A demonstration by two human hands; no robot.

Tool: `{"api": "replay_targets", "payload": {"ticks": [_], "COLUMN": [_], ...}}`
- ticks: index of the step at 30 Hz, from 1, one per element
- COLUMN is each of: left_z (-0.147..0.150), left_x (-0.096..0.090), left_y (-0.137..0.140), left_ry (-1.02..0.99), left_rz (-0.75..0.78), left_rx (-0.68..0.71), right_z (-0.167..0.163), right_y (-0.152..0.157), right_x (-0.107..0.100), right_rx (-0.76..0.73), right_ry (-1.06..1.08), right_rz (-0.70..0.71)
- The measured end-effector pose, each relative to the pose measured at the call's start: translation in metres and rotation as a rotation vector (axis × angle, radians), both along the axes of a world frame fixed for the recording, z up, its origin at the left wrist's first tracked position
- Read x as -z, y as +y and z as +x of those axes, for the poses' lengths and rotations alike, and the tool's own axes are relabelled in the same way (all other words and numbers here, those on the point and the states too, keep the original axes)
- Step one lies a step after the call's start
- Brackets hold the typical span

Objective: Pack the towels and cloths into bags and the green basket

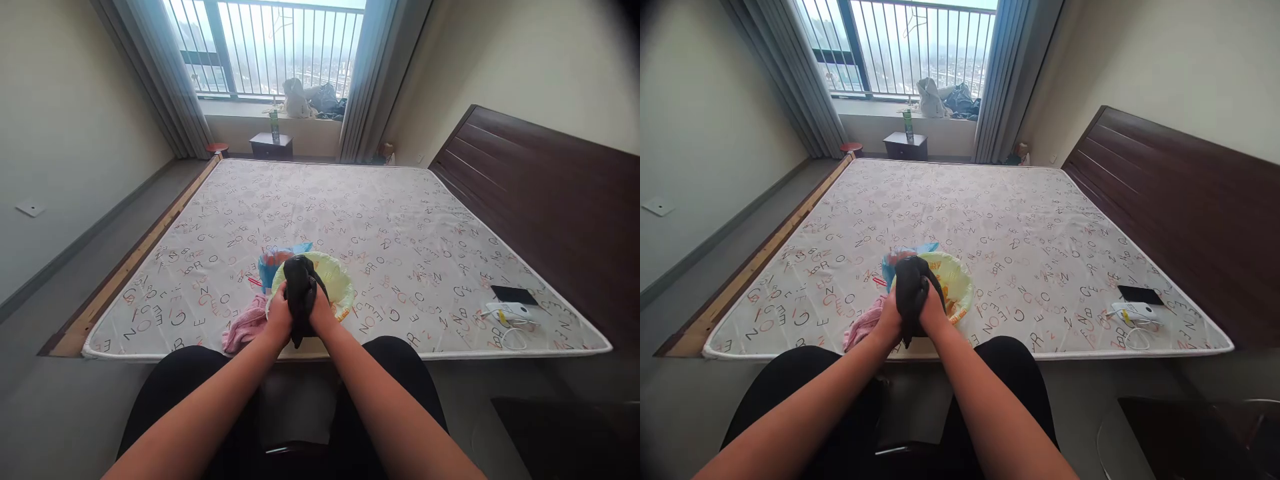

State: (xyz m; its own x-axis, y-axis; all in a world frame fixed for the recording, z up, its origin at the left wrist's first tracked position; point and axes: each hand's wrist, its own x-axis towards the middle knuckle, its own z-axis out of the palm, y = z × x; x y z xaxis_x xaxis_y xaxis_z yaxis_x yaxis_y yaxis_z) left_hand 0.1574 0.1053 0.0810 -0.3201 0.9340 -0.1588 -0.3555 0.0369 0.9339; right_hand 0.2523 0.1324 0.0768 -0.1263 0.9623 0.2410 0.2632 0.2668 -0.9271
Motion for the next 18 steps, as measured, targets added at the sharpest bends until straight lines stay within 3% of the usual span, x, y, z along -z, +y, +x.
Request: {"api": "replay_targets", "payload": {"ticks": [3, 7, 10, 13, 18], "left_z": [-0.009, -0.028, -0.043, -0.047, -0.037], "left_x": [-0.003, -0.015, -0.021, -0.018, -0.006], "left_y": [0.007, 0.020, 0.023, 0.017, -0.006], "left_ry": [-0.010, -0.259, -0.382, -0.319, -0.230], "left_rz": [-0.019, 0.000, -0.044, -0.146, -0.163], "left_rx": [-0.034, -0.049, 0.080, 0.182, 0.170], "right_z": [-0.005, -0.003, -0.001, -0.002, -0.005], "right_y": [-0.009, -0.019, -0.022, -0.025, -0.033], "right_x": [-0.003, -0.006, -0.010, -0.012, -0.012], "right_rx": [0.043, 0.099, 0.059, -0.054, -0.223], "right_ry": [-0.043, -0.210, -0.379, -0.507, -0.563], "right_rz": [0.042, 0.349, 0.519, 0.576, 0.542]}}
